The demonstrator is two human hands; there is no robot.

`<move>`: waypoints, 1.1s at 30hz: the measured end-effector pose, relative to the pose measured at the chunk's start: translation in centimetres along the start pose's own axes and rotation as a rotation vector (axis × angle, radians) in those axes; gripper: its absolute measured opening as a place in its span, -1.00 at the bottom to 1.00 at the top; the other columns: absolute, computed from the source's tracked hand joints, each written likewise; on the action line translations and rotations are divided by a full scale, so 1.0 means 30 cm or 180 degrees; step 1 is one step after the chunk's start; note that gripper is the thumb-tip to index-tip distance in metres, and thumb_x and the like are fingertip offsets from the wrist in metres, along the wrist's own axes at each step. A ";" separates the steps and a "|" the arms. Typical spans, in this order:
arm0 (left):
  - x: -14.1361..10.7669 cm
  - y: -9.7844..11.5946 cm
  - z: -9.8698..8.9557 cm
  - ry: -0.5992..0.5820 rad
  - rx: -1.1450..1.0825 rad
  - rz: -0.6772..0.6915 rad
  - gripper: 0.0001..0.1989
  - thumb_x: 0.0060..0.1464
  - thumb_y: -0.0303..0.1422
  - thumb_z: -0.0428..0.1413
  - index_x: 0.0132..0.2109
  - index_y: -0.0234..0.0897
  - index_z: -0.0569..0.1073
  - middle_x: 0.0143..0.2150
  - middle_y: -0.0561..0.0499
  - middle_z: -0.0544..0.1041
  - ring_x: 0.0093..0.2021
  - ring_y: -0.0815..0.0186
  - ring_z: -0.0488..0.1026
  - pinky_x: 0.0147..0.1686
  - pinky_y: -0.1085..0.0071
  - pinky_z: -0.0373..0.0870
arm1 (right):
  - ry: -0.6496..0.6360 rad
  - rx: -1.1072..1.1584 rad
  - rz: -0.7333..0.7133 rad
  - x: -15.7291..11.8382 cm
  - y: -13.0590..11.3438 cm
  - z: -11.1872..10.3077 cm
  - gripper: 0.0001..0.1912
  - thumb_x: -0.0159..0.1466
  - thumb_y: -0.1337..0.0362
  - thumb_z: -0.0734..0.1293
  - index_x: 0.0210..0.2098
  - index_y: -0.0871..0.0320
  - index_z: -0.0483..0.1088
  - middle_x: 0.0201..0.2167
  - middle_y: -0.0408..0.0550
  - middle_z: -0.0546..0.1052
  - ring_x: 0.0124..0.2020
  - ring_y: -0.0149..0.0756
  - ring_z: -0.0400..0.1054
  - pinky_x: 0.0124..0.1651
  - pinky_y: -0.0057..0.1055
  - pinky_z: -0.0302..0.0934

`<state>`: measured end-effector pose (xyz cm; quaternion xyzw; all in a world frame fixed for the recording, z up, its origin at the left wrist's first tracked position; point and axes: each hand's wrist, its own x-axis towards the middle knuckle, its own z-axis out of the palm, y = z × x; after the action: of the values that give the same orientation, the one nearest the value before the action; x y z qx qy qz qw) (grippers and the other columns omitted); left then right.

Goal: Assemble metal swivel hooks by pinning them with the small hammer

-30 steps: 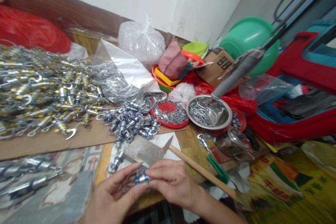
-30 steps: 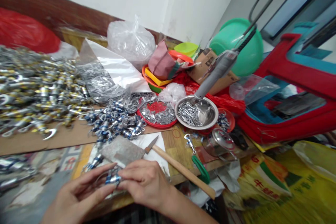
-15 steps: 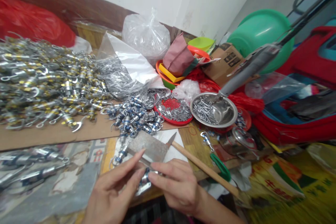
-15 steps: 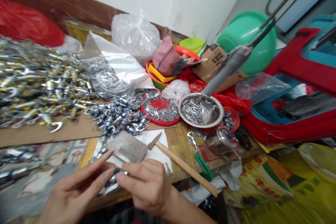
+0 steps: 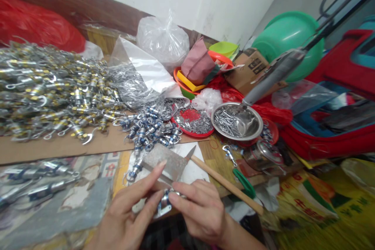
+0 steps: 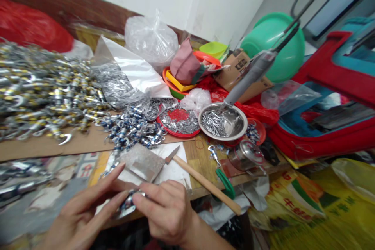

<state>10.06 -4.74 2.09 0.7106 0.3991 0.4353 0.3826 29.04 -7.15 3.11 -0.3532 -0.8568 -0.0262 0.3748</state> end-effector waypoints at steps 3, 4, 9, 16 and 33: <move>0.000 -0.009 -0.014 -0.0396 -0.0092 -0.0113 -0.45 0.07 -0.42 0.02 0.18 0.08 0.12 -0.23 0.11 0.56 -0.24 0.41 0.49 -0.20 0.59 0.36 | -0.0014 0.0172 0.0133 0.008 -0.005 -0.004 -0.72 0.13 0.49 0.20 -0.19 0.18 0.39 -0.27 -0.01 0.54 -0.47 -0.39 0.37 -0.47 -0.45 0.21; 0.000 -0.012 -0.015 -0.0481 -0.0202 -0.0221 -0.45 0.08 -0.40 0.01 0.19 0.08 0.08 -0.22 0.10 0.55 -0.23 0.40 0.48 -0.20 0.58 0.36 | 0.0006 0.0242 0.0216 0.013 -0.006 -0.003 -0.72 0.13 0.50 0.20 -0.20 0.17 0.39 -0.27 -0.02 0.54 -0.45 -0.39 0.38 -0.45 -0.46 0.23; 0.003 -0.010 0.023 -0.0342 -0.1205 -0.0992 -0.43 0.09 -0.33 0.01 0.22 0.03 0.02 -0.34 0.10 0.53 -0.32 0.41 0.47 -0.25 0.55 0.37 | 0.0139 0.0673 0.0659 0.017 -0.011 0.011 -0.80 0.14 0.44 0.26 -0.25 0.18 0.44 -0.36 -0.02 0.54 -0.41 -0.40 0.42 -0.35 -0.54 0.32; 0.006 -0.008 0.089 0.0027 -0.2509 -0.1625 -0.20 -0.10 -0.37 0.20 0.21 -0.03 -0.05 -0.28 0.05 0.52 -0.26 0.31 0.48 -0.24 0.48 0.40 | -0.0583 0.1214 0.1435 0.036 0.044 -0.014 -0.87 0.14 0.33 0.31 -0.35 0.17 0.51 -0.44 -0.06 0.54 -0.43 -0.40 0.42 -0.38 -0.55 0.31; 0.046 -0.034 0.110 0.0297 -0.2438 -0.1928 -0.55 -0.20 -0.38 0.24 -0.23 -0.16 0.12 -0.51 0.13 0.54 -0.45 0.31 0.53 -0.41 0.47 0.41 | -0.0729 -0.0429 0.2473 0.194 0.599 0.092 -0.68 0.09 0.59 0.18 -0.27 0.24 0.48 -0.23 0.12 0.46 -0.07 -0.13 0.29 0.01 -0.22 0.12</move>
<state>13.28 -3.75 0.53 0.3506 0.4158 0.4513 0.7075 35.82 10.58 1.02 -0.6749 -0.6922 0.1007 0.2351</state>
